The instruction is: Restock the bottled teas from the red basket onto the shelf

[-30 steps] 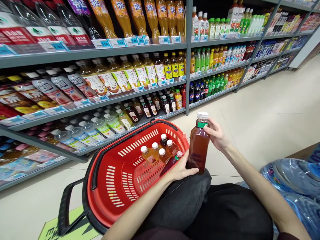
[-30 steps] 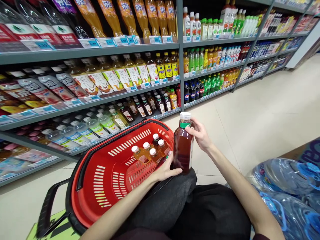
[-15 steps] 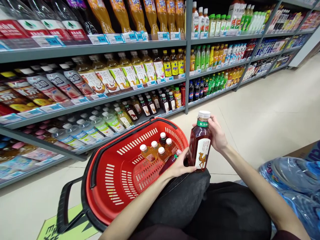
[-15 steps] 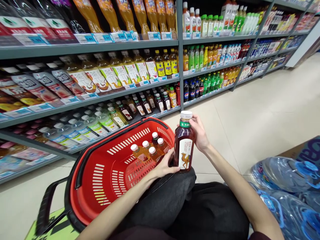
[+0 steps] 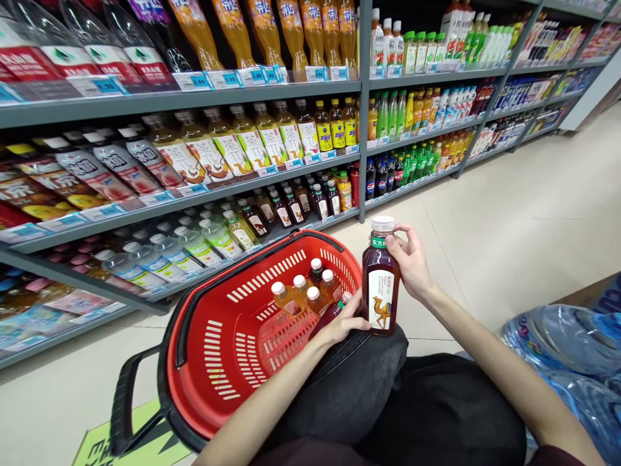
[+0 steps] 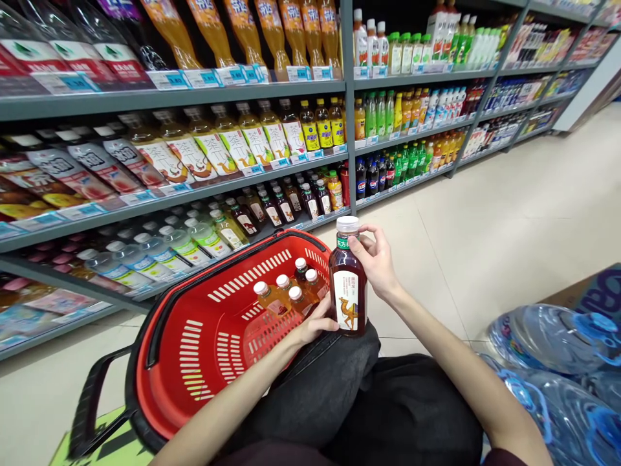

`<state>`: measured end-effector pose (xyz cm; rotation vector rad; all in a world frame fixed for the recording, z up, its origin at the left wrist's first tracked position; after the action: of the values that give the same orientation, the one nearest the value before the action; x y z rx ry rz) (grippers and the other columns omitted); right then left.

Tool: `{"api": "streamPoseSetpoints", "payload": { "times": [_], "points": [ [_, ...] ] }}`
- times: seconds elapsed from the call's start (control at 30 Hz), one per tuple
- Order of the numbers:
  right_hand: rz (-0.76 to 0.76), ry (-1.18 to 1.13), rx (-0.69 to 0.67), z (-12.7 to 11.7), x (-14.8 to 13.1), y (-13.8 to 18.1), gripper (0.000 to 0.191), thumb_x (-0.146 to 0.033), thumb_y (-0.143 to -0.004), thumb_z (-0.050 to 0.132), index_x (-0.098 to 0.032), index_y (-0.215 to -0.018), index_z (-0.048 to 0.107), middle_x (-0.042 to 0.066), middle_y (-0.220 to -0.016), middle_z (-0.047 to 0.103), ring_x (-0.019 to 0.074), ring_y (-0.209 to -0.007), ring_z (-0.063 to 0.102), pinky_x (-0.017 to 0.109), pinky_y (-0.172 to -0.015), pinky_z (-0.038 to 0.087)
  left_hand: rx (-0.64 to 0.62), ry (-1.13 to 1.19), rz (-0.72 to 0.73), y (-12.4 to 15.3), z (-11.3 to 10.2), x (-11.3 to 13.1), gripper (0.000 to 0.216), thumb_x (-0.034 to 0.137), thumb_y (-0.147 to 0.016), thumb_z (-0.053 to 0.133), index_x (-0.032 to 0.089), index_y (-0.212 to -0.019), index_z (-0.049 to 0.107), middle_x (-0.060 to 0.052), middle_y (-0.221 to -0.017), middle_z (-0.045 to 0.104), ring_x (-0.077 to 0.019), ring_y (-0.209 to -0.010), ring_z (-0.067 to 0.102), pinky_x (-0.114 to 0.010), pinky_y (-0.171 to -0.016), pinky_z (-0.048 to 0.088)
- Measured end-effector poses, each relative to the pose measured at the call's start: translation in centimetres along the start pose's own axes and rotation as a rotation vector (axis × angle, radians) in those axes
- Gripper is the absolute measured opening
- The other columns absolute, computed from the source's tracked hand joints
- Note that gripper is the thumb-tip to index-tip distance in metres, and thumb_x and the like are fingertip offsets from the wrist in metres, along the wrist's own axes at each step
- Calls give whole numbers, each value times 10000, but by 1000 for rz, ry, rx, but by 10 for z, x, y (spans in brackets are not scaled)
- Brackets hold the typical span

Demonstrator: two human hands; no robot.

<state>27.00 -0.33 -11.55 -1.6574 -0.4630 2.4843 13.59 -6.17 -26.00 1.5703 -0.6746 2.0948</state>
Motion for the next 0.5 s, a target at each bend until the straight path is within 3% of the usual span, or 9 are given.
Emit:
{"api": "streamPoseSetpoints", "payload": {
  "times": [0.17,0.27,0.37,0.4,0.5],
  "points": [
    [2,29,18,0,-1,1,500,-567,-825,841,-291,-1062,498,4,-914,773,229,-832,745,367,-720,597,-18,-12,0,3,5,3,905,258,-732,704,311,-1576,384,-47,-1614,466,-392,-1507,367,-620,-1244,263],
    [13,67,29,0,4,3,493,-613,-858,788,-302,-1092,486,9,-932,766,238,-828,737,389,-725,600,68,-80,85,4,-2,22,811,380,-845,704,395,-1579,358,2,-1689,358,-356,-1578,276,-598,-1296,217],
    [40,85,24,2,11,5,455,-685,-926,664,-315,-1129,493,27,-980,764,254,-875,744,410,-745,607,241,-237,215,-2,-15,69,708,507,-889,686,475,-1533,394,35,-1670,375,-349,-1565,296,-577,-1282,283],
    [43,81,20,3,12,6,454,-706,-940,627,-318,-1137,497,36,-1009,765,261,-919,746,419,-768,611,290,-312,253,-6,-19,89,655,533,-916,649,454,-1523,416,9,-1636,416,-361,-1527,349,-592,-1262,309],
    [45,48,0,7,13,10,477,-740,-953,577,-317,-1157,498,49,-1101,766,278,-1070,729,442,-858,611,259,-534,290,-28,-16,148,612,602,-944,590,358,-1491,468,-89,-1391,573,-339,-1275,540,-576,-1083,464]
  ]
}}
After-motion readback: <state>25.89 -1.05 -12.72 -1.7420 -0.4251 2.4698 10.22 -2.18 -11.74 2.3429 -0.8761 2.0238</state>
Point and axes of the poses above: each hand's wrist, its own y-axis away from the middle knuckle, its own z-axis out of the palm, x = y × z, the point moved 7 cm from there along -y, towards the middle knuckle
